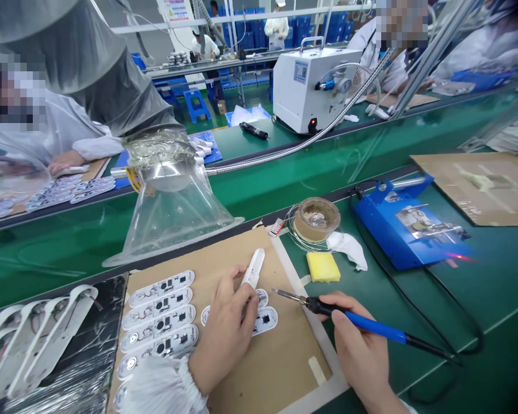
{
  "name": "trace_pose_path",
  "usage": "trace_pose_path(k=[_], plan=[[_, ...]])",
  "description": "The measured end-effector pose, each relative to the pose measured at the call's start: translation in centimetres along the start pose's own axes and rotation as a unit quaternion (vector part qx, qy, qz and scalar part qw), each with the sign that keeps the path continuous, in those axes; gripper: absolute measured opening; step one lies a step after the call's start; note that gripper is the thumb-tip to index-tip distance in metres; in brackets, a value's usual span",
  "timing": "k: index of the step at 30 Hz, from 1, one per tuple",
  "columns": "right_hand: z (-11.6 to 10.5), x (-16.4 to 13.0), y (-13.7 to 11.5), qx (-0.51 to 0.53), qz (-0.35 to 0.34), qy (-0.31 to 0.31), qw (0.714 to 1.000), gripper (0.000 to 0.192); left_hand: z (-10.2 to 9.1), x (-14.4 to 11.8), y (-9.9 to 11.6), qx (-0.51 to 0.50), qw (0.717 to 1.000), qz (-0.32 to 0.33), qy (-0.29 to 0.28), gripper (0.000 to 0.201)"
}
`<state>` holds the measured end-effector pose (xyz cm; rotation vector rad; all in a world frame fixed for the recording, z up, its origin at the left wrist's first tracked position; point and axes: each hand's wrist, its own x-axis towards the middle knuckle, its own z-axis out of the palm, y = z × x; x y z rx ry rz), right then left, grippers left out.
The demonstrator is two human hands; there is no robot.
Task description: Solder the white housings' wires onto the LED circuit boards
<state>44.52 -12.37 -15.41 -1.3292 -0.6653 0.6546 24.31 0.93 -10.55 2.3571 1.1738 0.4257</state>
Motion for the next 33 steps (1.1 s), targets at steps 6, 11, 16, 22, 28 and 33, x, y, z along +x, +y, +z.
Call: trace_pose_path(k=[6,11,16,22,28,33], plan=[[0.16,0.04,0.19,0.014,0.01,0.003,1.0,0.016,0.01,0.06,-0.25,-0.005,1.0,-0.001,0.014,0.027],[0.17,0.12,0.12,0.013,0.006,0.004,1.0,0.017,-0.38,0.56,-0.26,0.013,1.0,0.012,0.006,0.024],[0.41,0.23,-0.02,0.028,0.005,0.004,1.0,0.017,-0.36,0.86,-0.18,-0.002,1.0,-0.008,-0.007,0.024],[0.39,0.31,-0.09,0.033,0.004,-0.002,0.999,0.015,-0.19,0.78,-0.12,-0.01,1.0,-0.011,-0.005,0.026],[0.13,0.24,0.16,0.035,0.009,-0.003,0.999,0.015,-0.48,0.74,0.14,-0.014,1.0,-0.01,-0.018,0.023],[0.11,0.3,0.16,0.031,0.012,-0.004,0.999,0.016,-0.29,0.76,0.02,-0.042,0.998,-0.036,-0.022,0.024]])
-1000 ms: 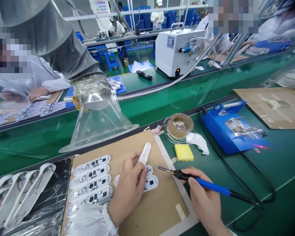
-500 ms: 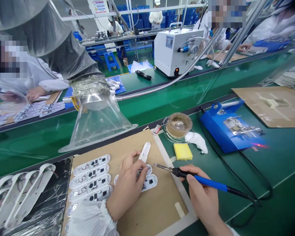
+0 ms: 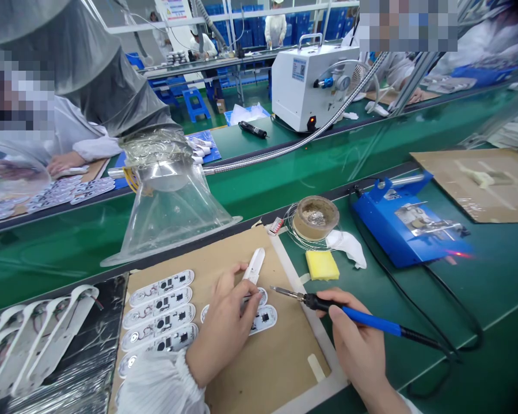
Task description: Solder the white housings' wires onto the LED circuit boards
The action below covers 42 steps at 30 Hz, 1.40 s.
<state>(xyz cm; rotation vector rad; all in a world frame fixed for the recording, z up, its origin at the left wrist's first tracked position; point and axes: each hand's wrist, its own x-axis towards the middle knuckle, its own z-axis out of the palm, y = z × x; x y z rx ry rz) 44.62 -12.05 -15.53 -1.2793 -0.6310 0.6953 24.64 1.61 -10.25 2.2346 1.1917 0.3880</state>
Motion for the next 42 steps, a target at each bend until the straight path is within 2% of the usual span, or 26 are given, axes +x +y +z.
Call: trace_pose_path(k=[7,14,18,23,28,36,42], plan=[[0.0,-0.1,0.0,-0.003,0.003,-0.002,1.0,0.016,-0.2,-0.2,0.3,-0.032,0.998,-0.053,-0.015,0.026],[-0.2,0.0,0.1,-0.008,-0.009,-0.014,1.0,0.015,0.3,-0.7,-0.1,-0.051,0.997,-0.053,0.031,0.027],[-0.2,-0.1,-0.1,-0.012,-0.025,-0.019,0.999,0.014,0.9,-1.2,-0.3,-0.029,0.998,-0.026,0.041,0.027],[-0.1,-0.2,-0.6,-0.022,-0.04,-0.032,0.998,0.015,1.2,-1.6,-0.5,0.034,0.996,0.043,0.066,0.024],[0.0,-0.3,-1.2,-0.06,-0.072,-0.069,0.993,0.015,1.0,-1.4,-0.3,0.074,0.991,0.088,0.065,0.021],[0.0,-0.4,-1.3,-0.11,-0.107,-0.119,0.981,0.017,0.8,-1.2,-0.2,0.1,0.987,0.112,0.051,0.017],[0.1,-0.4,-1.4,-0.121,-0.115,-0.127,0.978,0.018,0.9,-1.2,-0.2,0.113,0.984,0.124,0.053,0.017]])
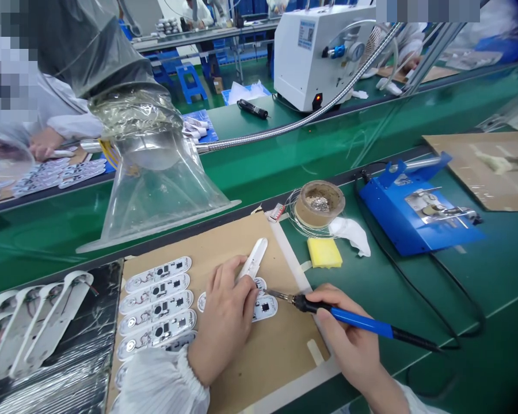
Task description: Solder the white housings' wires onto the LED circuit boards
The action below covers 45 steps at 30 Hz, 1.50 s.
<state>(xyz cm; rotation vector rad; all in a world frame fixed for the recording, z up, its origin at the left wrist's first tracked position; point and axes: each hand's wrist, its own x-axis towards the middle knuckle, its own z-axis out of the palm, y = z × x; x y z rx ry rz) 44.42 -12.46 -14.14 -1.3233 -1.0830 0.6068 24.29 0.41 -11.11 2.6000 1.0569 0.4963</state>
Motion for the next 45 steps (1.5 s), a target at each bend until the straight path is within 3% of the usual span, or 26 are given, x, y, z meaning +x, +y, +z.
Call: trace_pose_path(k=[22,31,45], plan=[[-0.12,0.63,-0.4,-0.005,0.001,0.015,1.0,0.016,-0.16,0.19,0.25,0.007,1.0,-0.008,0.0,0.016],[0.3,1.03,-0.36,0.01,0.029,0.012,0.999,0.017,0.02,0.14,0.52,0.012,1.0,-0.017,0.007,0.016],[0.35,0.97,-0.02,0.016,0.019,-0.009,1.0,0.02,0.18,0.38,0.83,0.051,0.998,-0.007,0.019,0.014]])
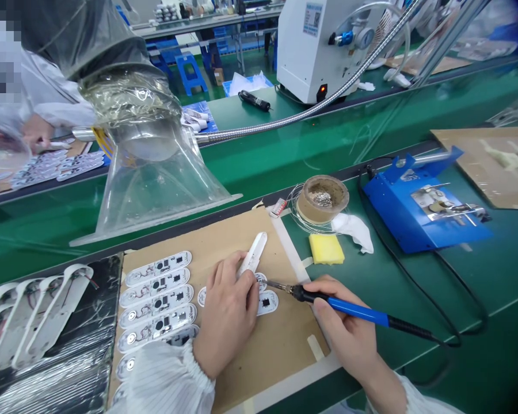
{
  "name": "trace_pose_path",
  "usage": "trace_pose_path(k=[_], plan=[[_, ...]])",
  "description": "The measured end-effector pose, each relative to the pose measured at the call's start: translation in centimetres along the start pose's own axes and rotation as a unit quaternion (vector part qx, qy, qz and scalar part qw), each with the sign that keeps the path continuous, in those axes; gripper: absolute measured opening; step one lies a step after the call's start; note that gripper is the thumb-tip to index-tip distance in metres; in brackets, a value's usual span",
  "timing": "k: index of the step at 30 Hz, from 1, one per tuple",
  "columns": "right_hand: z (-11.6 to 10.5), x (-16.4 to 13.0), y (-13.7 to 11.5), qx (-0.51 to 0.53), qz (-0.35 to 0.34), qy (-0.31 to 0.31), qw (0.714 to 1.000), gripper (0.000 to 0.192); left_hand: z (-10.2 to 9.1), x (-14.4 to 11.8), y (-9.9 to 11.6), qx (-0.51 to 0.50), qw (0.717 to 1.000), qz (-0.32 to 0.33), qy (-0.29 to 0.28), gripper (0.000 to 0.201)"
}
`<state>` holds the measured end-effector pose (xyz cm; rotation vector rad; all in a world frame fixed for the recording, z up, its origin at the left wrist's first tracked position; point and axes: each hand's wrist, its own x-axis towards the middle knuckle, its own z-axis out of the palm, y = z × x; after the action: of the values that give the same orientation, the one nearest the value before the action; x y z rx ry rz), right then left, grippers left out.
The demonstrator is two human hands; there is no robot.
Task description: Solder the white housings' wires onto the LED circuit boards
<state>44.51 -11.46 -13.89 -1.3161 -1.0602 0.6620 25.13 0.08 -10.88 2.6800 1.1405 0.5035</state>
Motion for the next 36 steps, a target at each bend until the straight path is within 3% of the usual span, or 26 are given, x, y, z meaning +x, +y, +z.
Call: trace_pose_path(k=[23,36], plan=[[-0.29,-0.12,0.0,-0.008,-0.007,0.037,0.999,0.019,-0.05,-0.24,-0.33,-0.024,1.0,-0.005,-0.001,0.013],[-0.28,-0.28,0.24,0.008,0.0,0.002,1.0,0.018,-0.07,-0.27,-0.73,-0.047,0.999,0.006,-0.008,0.014]])
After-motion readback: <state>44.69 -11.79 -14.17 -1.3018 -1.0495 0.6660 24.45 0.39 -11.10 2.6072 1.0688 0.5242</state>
